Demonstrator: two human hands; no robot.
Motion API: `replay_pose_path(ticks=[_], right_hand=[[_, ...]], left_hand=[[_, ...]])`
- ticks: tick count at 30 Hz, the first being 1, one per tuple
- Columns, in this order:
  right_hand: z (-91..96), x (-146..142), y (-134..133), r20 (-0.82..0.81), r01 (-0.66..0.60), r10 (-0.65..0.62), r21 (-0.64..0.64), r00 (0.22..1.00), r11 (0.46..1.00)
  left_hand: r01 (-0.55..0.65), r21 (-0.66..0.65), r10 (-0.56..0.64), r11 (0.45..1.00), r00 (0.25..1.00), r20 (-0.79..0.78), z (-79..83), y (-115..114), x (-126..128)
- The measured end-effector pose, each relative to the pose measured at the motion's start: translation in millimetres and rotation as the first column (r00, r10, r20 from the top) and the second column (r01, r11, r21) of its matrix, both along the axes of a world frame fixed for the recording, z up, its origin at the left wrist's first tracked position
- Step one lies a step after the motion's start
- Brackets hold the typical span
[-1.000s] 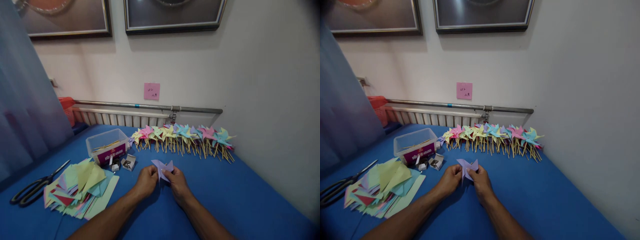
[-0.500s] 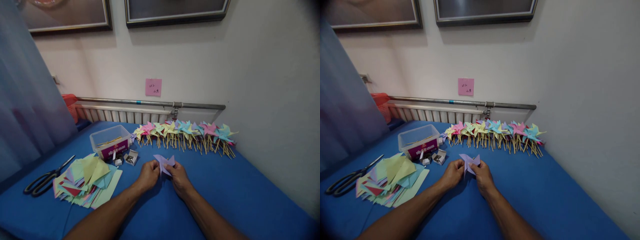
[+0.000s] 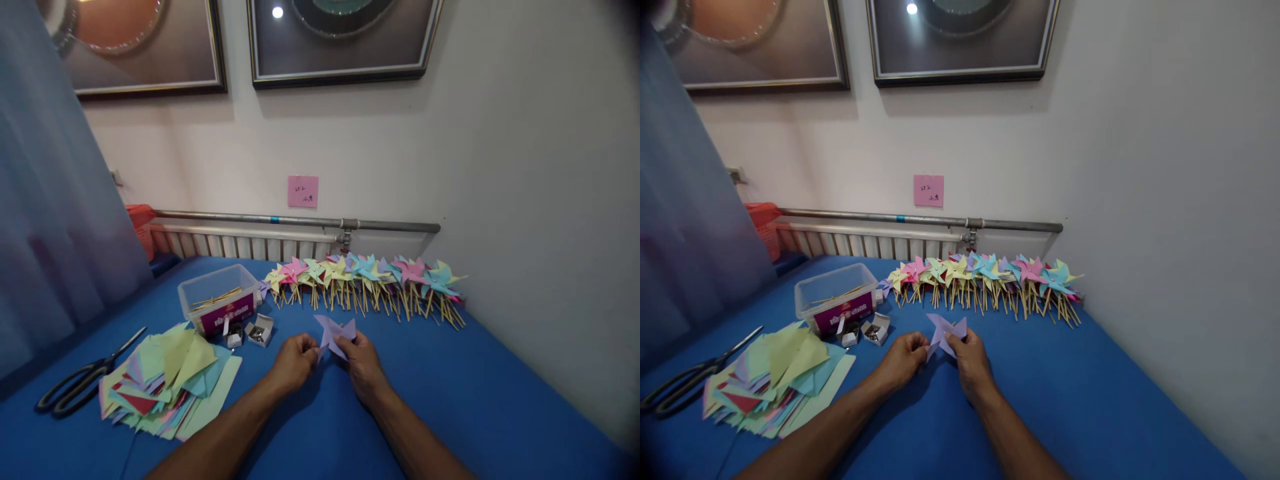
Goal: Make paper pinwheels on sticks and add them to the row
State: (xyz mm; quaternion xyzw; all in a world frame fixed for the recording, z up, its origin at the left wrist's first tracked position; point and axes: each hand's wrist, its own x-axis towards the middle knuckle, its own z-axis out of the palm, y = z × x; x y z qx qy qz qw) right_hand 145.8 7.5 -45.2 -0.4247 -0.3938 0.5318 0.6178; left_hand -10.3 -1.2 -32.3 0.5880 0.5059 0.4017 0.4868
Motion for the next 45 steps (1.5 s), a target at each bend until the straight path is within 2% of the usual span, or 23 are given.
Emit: replay_pose_path(ticks=[3,7,11,15,23,32,39,42,45], right_hand=[[7.9,7,1,-0.059,0.027,-0.028,-0.023,0.998,0.999],[9.6,9,2,-0.046,0.033,-0.033,-0.010,0.998,0.999],[8.6,10,3,-0.040,0.052,-0.052,-0.011,0.998,0.999],[11.5,10,3,-0.067,0.094,-0.094,-0.003,0.993,0.996],[14.7,8,-1,-0.110,0.037,-0.042,-0.046,0.993,0.998],[14.0,11,1,-0.118,0.117,-0.120,-0.036,0.986,0.993],[7.3,12,2,-0.105,0.137,-0.145,-0.073,0.984,0.988],[6.7,8,0,-0.090,0.107,-0.118,-0.116,0.989,0.987],[7.4,1,-7,-0.025,0.010,-0.013,-0.110,1.000,0.994]], left_hand=[[0.014,-0.008,-0.015,1.000,0.999,-0.030,-1.0,0,-1],[0.058,0.009,-0.057,0.998,0.994,-0.089,0.5,-2,-3],[0.106,0.073,-0.083,0.992,0.961,-0.262,5.5,-4,-10],[0.163,0.016,-0.148,0.986,0.929,-0.338,9.4,-4,-17],[0.162,0.005,-0.153,0.987,0.942,-0.299,7.5,-4,-16],[0.113,-0.016,-0.114,0.993,0.970,-0.214,1.9,0,-15],[0.053,-0.094,-0.052,0.994,0.999,0.008,1.6,5,-8],[0.035,-0.082,-0.032,0.996,0.999,0.041,2.1,6,-7],[0.020,-0.052,-0.018,0.998,0.999,0.036,4.1,5,-7]])
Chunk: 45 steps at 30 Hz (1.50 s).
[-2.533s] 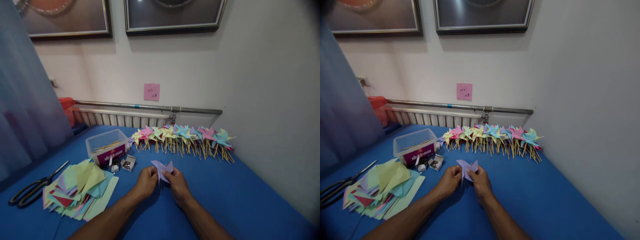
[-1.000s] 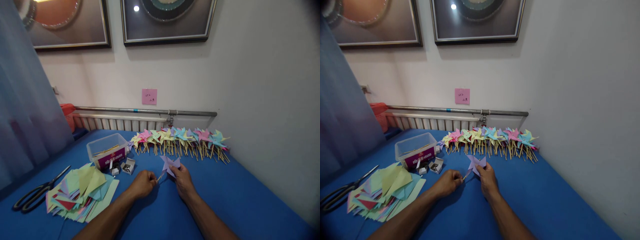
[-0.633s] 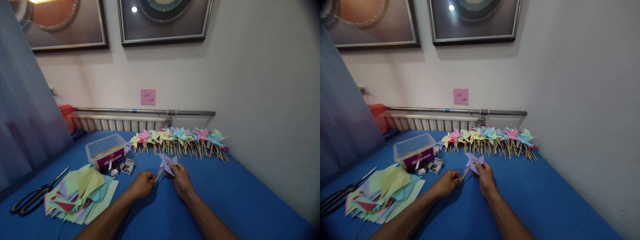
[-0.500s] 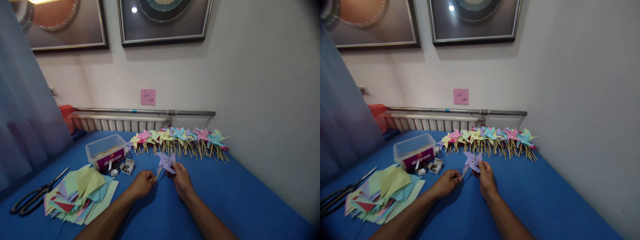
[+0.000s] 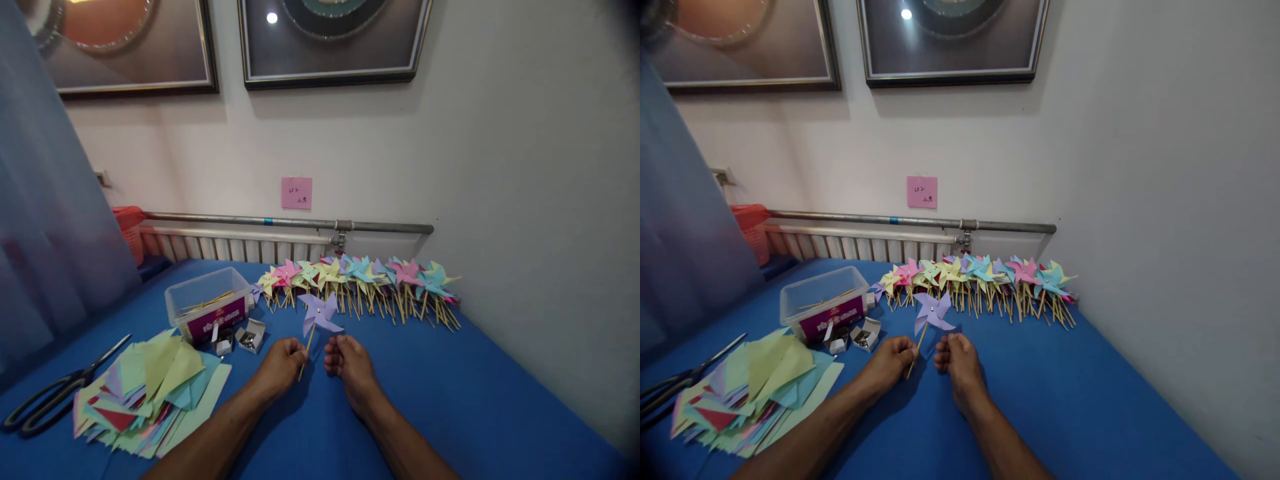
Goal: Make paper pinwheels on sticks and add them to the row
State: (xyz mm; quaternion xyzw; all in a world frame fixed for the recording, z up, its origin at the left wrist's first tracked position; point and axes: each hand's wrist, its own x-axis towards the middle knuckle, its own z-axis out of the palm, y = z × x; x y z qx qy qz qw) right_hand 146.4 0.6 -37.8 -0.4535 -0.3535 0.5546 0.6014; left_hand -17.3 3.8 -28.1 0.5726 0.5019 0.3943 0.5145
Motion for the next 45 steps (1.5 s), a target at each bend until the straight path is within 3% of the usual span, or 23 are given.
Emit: replay_pose_path(ticks=[4,7,38,45], right_hand=[[-2.4,-12,-8,0.177,-0.174,0.164,0.041,0.970,0.984],[-5.7,-17,-10,0.265,-0.204,0.183,0.055,0.947,0.977],[-3.4,-17,-10,0.258,-0.197,0.174,0.067,0.950,0.978],[1.7,-18,-12,0.205,-0.177,0.164,0.047,0.965,0.983]], left_hand=[[-0.003,0.016,0.002,1.000,1.000,0.022,0.7,-1,1],[0.015,0.011,-0.015,1.000,0.999,0.042,-0.7,-3,5],[0.028,0.012,-0.029,1.000,0.995,0.093,-8.7,-6,9],[0.047,0.008,-0.048,0.999,0.995,0.089,-2.5,-9,11]])
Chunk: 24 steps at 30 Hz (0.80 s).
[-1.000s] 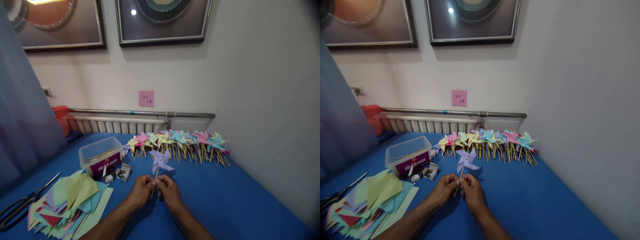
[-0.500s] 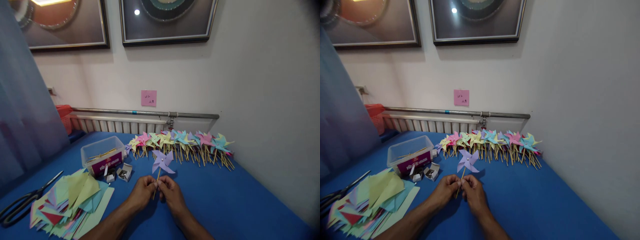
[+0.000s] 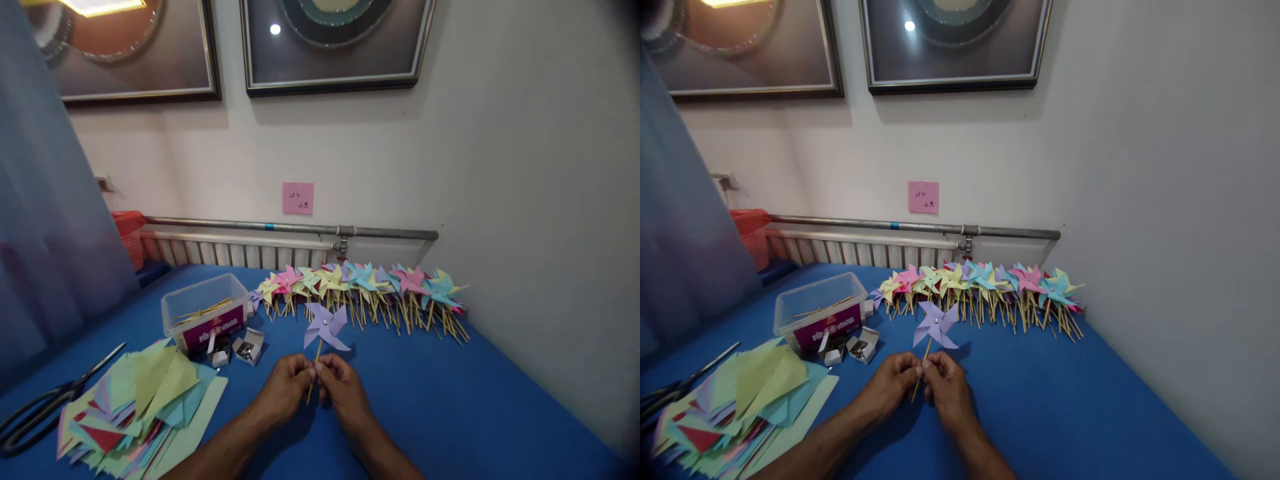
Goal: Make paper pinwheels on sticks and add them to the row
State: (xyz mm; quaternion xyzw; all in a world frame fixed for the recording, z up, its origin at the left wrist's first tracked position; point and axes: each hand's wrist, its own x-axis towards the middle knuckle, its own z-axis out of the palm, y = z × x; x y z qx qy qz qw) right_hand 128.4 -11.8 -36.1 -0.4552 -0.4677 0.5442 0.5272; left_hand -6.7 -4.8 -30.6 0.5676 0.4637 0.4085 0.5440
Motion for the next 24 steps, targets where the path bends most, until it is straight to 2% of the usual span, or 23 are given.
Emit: replay_pose_path(ticks=[8,24], right_hand=[[-4.1,0.6,2.9,-0.041,0.002,-0.002,-0.005,0.999,1.000],[-3.7,0.7,3.0,-0.069,0.018,-0.019,-0.009,0.997,1.000]], left_hand=[[0.011,-0.022,-0.010,1.000,0.999,0.047,5.1,-3.2,2.1],[0.024,0.006,-0.024,1.000,0.999,0.043,4.9,-4.0,3.0]])
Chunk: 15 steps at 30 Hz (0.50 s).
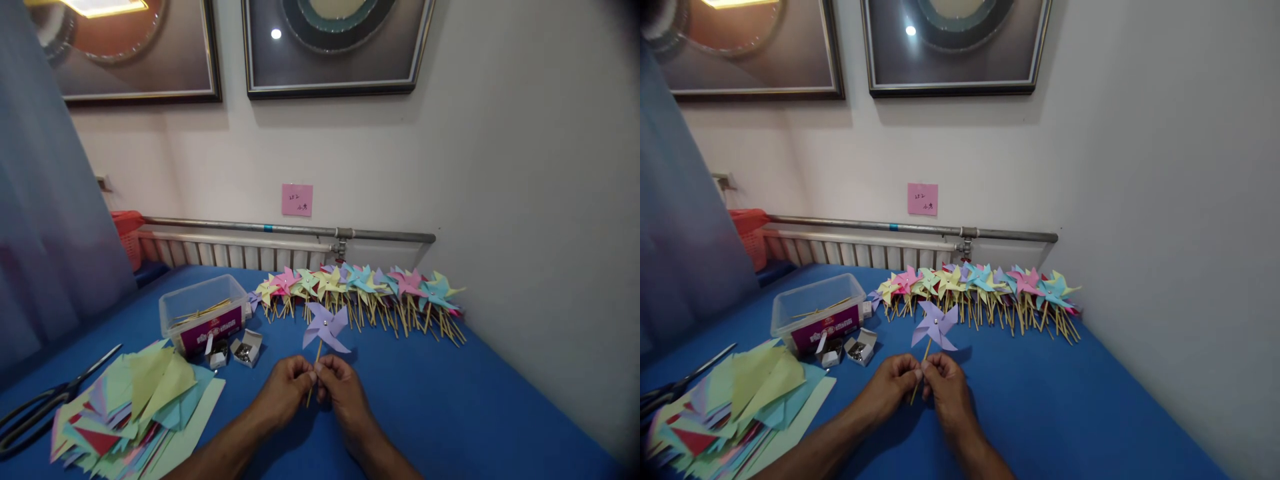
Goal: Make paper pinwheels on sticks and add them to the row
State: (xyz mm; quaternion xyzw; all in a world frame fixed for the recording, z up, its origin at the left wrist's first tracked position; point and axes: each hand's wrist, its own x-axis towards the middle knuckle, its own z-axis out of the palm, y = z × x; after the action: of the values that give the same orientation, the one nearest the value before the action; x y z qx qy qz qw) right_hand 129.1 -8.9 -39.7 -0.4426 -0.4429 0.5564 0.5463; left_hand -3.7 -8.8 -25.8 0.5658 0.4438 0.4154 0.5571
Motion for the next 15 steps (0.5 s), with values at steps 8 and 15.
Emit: replay_pose_path(ticks=[8,15], right_hand=[[3.3,1.3,-0.7,-0.026,0.021,-0.022,-0.036,0.999,0.999],[-1.4,1.8,0.9,-0.004,0.002,-0.003,-0.046,1.000,0.999]], left_hand=[[0.055,0.029,-0.053,0.998,0.997,-0.064,-0.5,-0.2,-2.6],[0.003,-0.004,-0.003,1.000,1.000,-0.002,0.0,0.4,0.5]])
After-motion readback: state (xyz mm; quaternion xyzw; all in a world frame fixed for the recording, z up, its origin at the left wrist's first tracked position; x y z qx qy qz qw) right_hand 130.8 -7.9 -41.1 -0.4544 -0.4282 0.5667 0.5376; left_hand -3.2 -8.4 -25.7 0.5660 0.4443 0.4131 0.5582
